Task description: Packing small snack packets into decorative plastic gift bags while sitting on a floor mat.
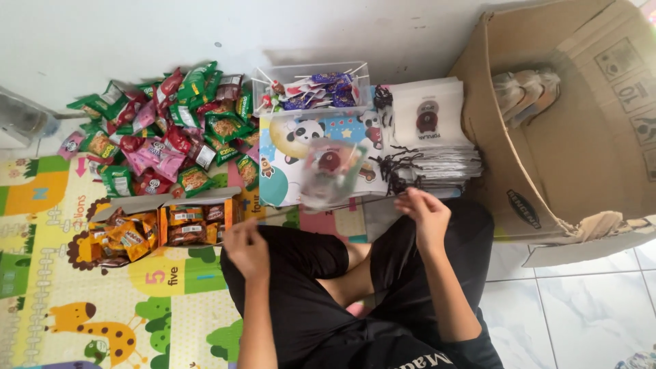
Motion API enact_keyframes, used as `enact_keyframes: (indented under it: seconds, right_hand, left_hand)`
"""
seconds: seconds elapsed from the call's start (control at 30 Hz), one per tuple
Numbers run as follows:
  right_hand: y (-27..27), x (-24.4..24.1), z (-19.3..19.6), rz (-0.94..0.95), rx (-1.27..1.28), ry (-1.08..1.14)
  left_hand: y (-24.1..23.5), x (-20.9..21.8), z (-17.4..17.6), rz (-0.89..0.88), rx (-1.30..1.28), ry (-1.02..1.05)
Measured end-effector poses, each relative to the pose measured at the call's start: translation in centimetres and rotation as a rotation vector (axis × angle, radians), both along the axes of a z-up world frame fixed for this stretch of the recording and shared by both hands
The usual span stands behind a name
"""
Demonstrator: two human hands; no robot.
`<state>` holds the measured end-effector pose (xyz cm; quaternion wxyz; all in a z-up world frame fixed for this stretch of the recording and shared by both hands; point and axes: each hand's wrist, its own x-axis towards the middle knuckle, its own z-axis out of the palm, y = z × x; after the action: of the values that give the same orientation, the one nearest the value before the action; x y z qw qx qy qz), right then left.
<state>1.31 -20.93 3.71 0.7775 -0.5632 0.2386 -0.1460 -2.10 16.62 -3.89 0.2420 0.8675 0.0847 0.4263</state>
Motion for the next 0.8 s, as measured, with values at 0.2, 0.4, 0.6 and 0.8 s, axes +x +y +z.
enact_keyframes:
  seconds: [0.2,0.4,0.6,0.8]
  right_hand:
    - [3.1,-0.6,1.2,0.294,-0.077,-0.007]
    - [10.8,-2.5,-6.5,0.546,0.000,0.011]
    - [12.6,-1.0,-4.7,0.493,-0.253,0.027]
    - [11.8,3.7,-1.4,0.429,-0.903,-0.059]
  left_hand:
    - [3.5,0.4,1.7,0.359,-0.615,0.481]
    - [-4.6,-0.2,6.5,-0.013,-0.569,0.163]
    - [-11.6,-2.3,10.3,-0.306,-0.535,0.240]
    - [-12.4,-1.8,10.4,-0.275,-0.591,0.363]
